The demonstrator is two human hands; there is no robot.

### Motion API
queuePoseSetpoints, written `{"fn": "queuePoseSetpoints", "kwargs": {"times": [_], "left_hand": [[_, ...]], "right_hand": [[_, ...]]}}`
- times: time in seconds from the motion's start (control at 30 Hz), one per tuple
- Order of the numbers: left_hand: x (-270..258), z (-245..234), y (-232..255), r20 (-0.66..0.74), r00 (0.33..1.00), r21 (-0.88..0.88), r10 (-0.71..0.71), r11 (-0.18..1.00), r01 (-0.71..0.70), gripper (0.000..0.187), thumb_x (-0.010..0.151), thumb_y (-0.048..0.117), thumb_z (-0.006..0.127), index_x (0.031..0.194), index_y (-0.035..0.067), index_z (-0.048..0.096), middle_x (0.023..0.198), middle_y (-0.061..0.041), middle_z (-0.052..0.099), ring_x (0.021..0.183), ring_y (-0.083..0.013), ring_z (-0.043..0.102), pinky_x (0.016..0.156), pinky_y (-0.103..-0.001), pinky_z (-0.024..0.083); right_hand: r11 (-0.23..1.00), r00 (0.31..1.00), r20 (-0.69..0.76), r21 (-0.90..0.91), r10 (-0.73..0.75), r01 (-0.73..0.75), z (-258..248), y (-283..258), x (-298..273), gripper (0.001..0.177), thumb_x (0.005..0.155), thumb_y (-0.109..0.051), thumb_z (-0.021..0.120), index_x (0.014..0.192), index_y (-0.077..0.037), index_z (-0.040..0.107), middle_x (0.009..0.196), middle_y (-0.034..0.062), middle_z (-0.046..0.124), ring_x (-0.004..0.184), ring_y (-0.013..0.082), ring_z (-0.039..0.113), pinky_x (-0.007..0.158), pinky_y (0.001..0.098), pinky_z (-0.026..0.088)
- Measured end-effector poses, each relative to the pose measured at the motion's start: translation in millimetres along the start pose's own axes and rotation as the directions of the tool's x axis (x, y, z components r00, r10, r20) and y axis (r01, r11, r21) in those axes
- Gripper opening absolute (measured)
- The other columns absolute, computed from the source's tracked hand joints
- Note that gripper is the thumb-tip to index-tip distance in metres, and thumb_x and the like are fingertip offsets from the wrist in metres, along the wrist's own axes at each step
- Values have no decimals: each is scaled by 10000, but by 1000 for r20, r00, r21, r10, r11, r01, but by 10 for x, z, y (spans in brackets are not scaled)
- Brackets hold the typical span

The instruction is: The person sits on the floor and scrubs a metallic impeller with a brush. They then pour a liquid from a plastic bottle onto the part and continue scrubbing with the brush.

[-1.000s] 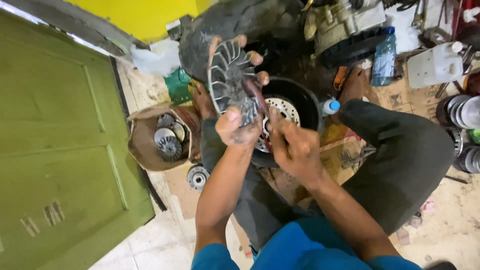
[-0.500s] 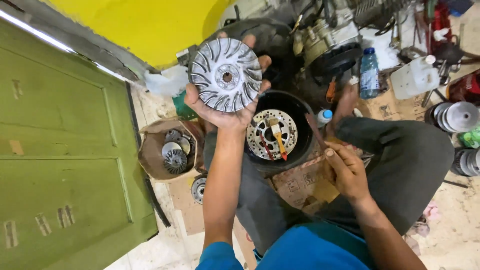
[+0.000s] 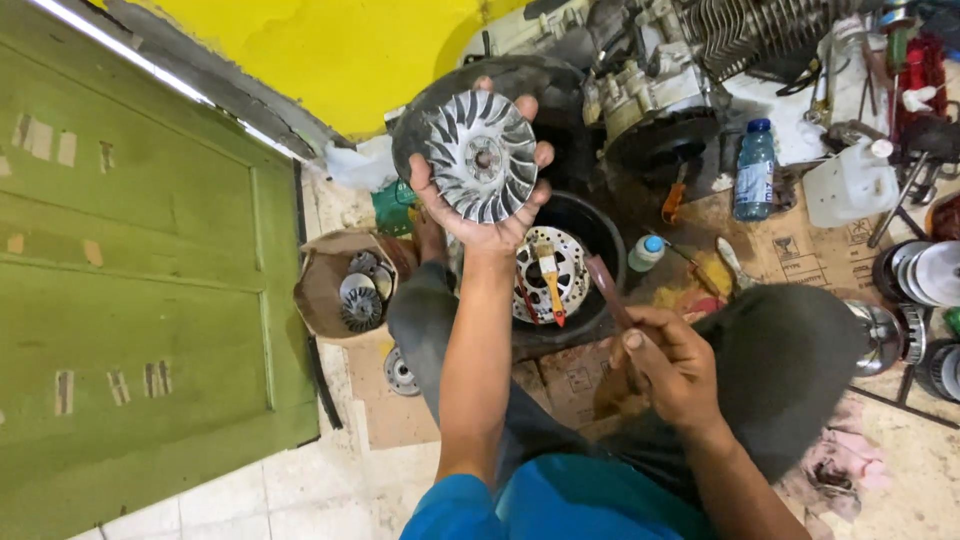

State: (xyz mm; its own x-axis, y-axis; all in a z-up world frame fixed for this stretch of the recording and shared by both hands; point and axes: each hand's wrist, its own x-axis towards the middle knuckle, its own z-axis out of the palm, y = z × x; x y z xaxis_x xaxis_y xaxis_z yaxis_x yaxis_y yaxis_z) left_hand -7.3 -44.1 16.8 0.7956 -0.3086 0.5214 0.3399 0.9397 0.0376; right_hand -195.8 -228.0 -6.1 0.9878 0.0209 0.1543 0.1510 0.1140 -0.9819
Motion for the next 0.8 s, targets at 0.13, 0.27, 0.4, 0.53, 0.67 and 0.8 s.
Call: {"fn": "queuePoseSetpoints", "kwargs": {"times": [0.13, 0.27, 0.4, 0.53, 0.67, 0.8], "left_hand": [[108, 100, -287, -10, 1000, 91, 12, 996, -11, 805, 913, 623, 599, 1522, 176, 321, 1456, -233, 421, 1111, -412, 541, 778, -475, 523], [141, 250, -611, -36, 989, 185, 146, 973, -137, 849, 868, 632, 625, 1533, 186, 343, 1459, -243, 420, 1158, -405, 519, 838, -487, 500], [141, 403, -833, 32, 980, 235, 198, 951, -200, 803, 889, 601, 634, 1531, 198, 368, 1473, -221, 410, 1167, -374, 476, 845, -467, 446], [154, 496, -1013, 66, 976, 262, 210, 940, -220, 762, 878, 540, 664, 1491, 179, 391, 1433, -221, 374, 1166, -369, 463, 877, -463, 449], [142, 462, -1105, 47, 975, 362, 216, 906, -218, 818, 835, 553, 690, 1492, 153, 410, 1415, -224, 419, 1150, -354, 488, 878, -437, 458], [201, 348, -1185, 6, 968, 272, 252, 931, -244, 793, 842, 509, 727, 1485, 186, 392, 1402, -207, 417, 1092, -343, 467, 815, -420, 473]], "right_hand": [[948, 988, 40, -277, -150, 155, -100, -99, 121, 380, 930, -128, 586, 1297, -49, 527, 895, 79, 704, 737, 132, 709, 674, 231, 605], [790, 931, 99, -504, -350, 350, -65, -291, 325, 344, 948, -116, 566, 1261, 26, 571, 1163, 184, 663, 786, 199, 638, 650, 313, 540], [749, 904, 211, -506, -373, 427, -163, -309, 426, 438, 1001, -24, 515, 1430, -85, 445, 847, 99, 592, 593, 202, 451, 553, 370, 351], [805, 905, 198, -415, -375, 424, -309, -299, 407, 370, 979, -50, 527, 1345, -1, 500, 1292, 214, 596, 1089, 308, 677, 887, 390, 606], [800, 892, 190, -395, -409, 451, -417, -285, 369, 423, 963, 29, 530, 1380, -22, 478, 1135, 187, 681, 780, 218, 668, 645, 334, 519], [796, 905, 176, -431, -388, 426, -457, -225, 485, 431, 978, 18, 540, 1398, -60, 486, 837, 78, 620, 579, 158, 469, 566, 334, 415]]}}
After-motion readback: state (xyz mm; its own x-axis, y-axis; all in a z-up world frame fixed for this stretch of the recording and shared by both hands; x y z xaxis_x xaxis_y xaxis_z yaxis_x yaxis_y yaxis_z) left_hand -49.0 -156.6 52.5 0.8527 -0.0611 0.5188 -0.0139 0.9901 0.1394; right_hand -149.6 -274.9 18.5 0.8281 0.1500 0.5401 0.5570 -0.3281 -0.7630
